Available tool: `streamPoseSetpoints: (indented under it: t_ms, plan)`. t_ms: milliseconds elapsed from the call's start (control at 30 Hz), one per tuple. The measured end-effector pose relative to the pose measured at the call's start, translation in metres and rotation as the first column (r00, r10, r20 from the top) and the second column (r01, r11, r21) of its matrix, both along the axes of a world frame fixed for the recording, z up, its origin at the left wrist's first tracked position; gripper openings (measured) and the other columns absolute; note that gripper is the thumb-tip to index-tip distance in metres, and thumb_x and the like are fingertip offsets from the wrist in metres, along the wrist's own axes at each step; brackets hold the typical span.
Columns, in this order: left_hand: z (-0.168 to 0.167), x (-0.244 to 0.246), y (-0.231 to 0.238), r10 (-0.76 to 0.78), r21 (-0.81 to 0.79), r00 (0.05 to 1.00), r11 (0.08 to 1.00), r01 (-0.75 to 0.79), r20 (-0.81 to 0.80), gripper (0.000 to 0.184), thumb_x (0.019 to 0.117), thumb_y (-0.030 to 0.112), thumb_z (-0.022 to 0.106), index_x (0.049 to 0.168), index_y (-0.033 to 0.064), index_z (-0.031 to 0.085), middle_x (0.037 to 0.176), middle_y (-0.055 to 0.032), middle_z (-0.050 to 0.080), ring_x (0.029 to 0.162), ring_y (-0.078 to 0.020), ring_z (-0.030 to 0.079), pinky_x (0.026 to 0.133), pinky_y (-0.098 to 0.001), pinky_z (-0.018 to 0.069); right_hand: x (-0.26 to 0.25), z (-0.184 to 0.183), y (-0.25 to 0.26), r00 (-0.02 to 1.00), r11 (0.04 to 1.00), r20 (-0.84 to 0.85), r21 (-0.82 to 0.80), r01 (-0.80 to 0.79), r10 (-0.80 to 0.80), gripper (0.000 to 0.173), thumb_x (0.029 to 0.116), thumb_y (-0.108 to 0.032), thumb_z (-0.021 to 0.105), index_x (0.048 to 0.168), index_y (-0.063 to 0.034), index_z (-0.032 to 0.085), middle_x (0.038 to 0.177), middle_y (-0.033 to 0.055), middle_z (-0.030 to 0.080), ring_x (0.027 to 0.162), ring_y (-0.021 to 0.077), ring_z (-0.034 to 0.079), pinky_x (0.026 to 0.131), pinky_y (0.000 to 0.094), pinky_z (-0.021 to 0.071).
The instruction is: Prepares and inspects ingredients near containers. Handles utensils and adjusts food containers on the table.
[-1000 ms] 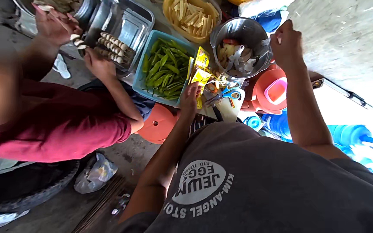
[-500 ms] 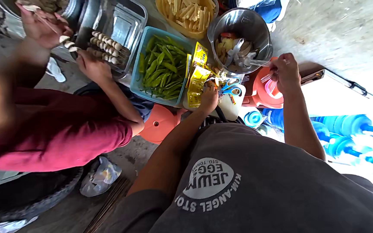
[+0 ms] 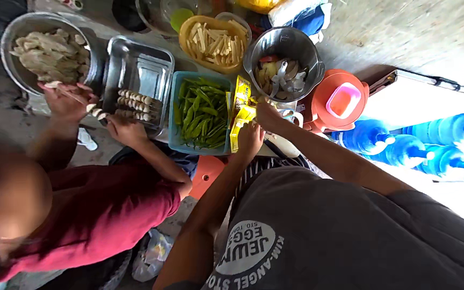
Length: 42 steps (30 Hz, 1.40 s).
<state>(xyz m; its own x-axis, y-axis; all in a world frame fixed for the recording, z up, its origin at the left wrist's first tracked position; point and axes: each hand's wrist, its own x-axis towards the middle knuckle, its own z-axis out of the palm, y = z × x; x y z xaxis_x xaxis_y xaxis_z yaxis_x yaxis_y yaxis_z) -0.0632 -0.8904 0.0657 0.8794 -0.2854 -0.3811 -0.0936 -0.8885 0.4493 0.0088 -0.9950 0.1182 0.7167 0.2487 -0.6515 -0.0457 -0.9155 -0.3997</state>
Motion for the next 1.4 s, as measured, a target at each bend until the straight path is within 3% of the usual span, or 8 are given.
streamPoseSetpoints:
  t_ms: [133,300,433,567,700,800,967,1400]
  plan:
    - [-0.002,-0.028,0.022,0.063,-0.013,0.979,0.998,-0.062,0.194,0.036,0.1002,0.027,0.065,0.12,-0.002,0.07,0.134,-0.029,0.059,0.133,-0.0506,0.047,0.109,-0.0658,0.0373,0.029,-0.003,0.042,0.998,0.993,-0.024,-0.101,0.057,-0.06,0.04,0.0931,0.007,0.06,0.133,0.0114,0.055,0.164,0.0242,0.022,0.136,0.044,0.048,0.098,0.0565,0.0535]
    - [-0.017,-0.034,0.027,0.048,0.037,0.997,0.998,-0.051,0.066,0.053,0.0999,0.032,0.065,0.145,0.0048,0.057,0.159,-0.032,0.034,0.15,-0.0541,0.022,0.12,-0.067,0.0189,0.05,-0.009,0.043,0.992,0.992,0.002,0.035,0.122,-0.122,0.093,0.0864,-0.003,0.073,0.163,-0.0047,0.019,0.168,0.0269,0.01,0.142,0.051,0.038,0.102,0.0647,0.0465]
    - [-0.03,-0.02,0.026,0.011,0.062,1.0,0.998,-0.01,-0.002,0.064,0.1019,0.039,0.061,0.149,-0.0027,0.049,0.162,-0.0349,0.025,0.154,-0.0507,0.015,0.125,-0.0603,0.0145,0.051,0.011,0.043,0.993,0.994,0.105,0.097,0.052,-0.062,0.076,0.0958,-0.01,0.067,0.161,-0.0068,0.027,0.168,0.0237,0.012,0.14,0.0458,0.044,0.103,0.0556,0.0502]
    - [-0.038,0.008,0.021,-0.046,0.092,0.998,0.995,0.042,0.044,0.067,0.1016,0.043,0.06,0.148,-0.005,0.049,0.161,-0.0353,0.026,0.153,-0.0508,0.017,0.124,-0.0612,0.0121,0.029,0.055,0.017,0.978,0.961,0.194,0.275,0.014,-0.07,0.032,0.1056,-0.012,0.051,0.131,0.0044,0.06,0.134,0.0252,0.059,0.119,0.0389,0.063,0.1,0.0541,0.0508]
    - [-0.041,0.042,0.015,-0.084,0.105,0.996,0.991,0.082,0.01,0.063,0.1057,0.037,0.053,0.151,-0.0055,0.043,0.163,-0.0344,0.021,0.155,-0.05,0.012,0.125,-0.06,0.0083,-0.008,0.07,-0.058,0.93,0.915,0.056,0.209,0.344,-0.362,0.058,0.1111,-0.046,0.038,0.117,0.0044,0.067,0.098,0.025,0.068,0.09,0.0387,0.068,0.083,0.0597,0.054]
    - [-0.038,0.058,0.01,-0.106,0.131,0.994,0.985,0.107,-0.022,0.058,0.1068,0.032,0.05,0.15,-0.006,0.045,0.163,-0.0338,0.024,0.155,-0.0485,0.014,0.126,-0.0588,0.0066,-0.029,0.036,-0.11,0.735,0.731,-0.103,0.079,0.678,-0.671,0.085,0.1044,-0.069,0.025,0.115,0.0048,0.065,0.086,0.0193,0.065,0.071,0.0297,0.063,0.069,0.0493,0.0536]
    - [-0.017,0.068,0.005,-0.17,0.166,0.983,0.97,0.18,-0.072,0.053,0.1056,0.022,0.052,0.147,-0.0105,0.045,0.163,-0.0324,0.026,0.156,-0.0452,0.014,0.127,-0.0559,0.0041,-0.012,-0.008,-0.127,0.33,0.283,-0.477,0.169,0.944,-0.815,0.082,0.1018,-0.073,0.025,0.159,-0.0134,0.025,0.117,0.0205,0.069,0.079,0.0244,0.069,0.069,0.0378,0.0566]
    - [0.095,0.101,0.071,0.063,-0.148,0.981,0.988,-0.035,0.184,0.035,0.1075,0.024,0.049,0.127,0.0005,0.067,0.129,-0.0212,0.066,0.129,-0.0388,0.056,0.112,-0.0532,0.0399,0.025,-0.008,-0.1,0.016,-0.173,-0.547,0.292,0.941,-0.837,0.016,0.0986,-0.003,0.049,0.114,-0.0025,0.051,0.092,0.0131,0.062,0.072,0.0191,0.066,0.066,0.0316,0.0589]
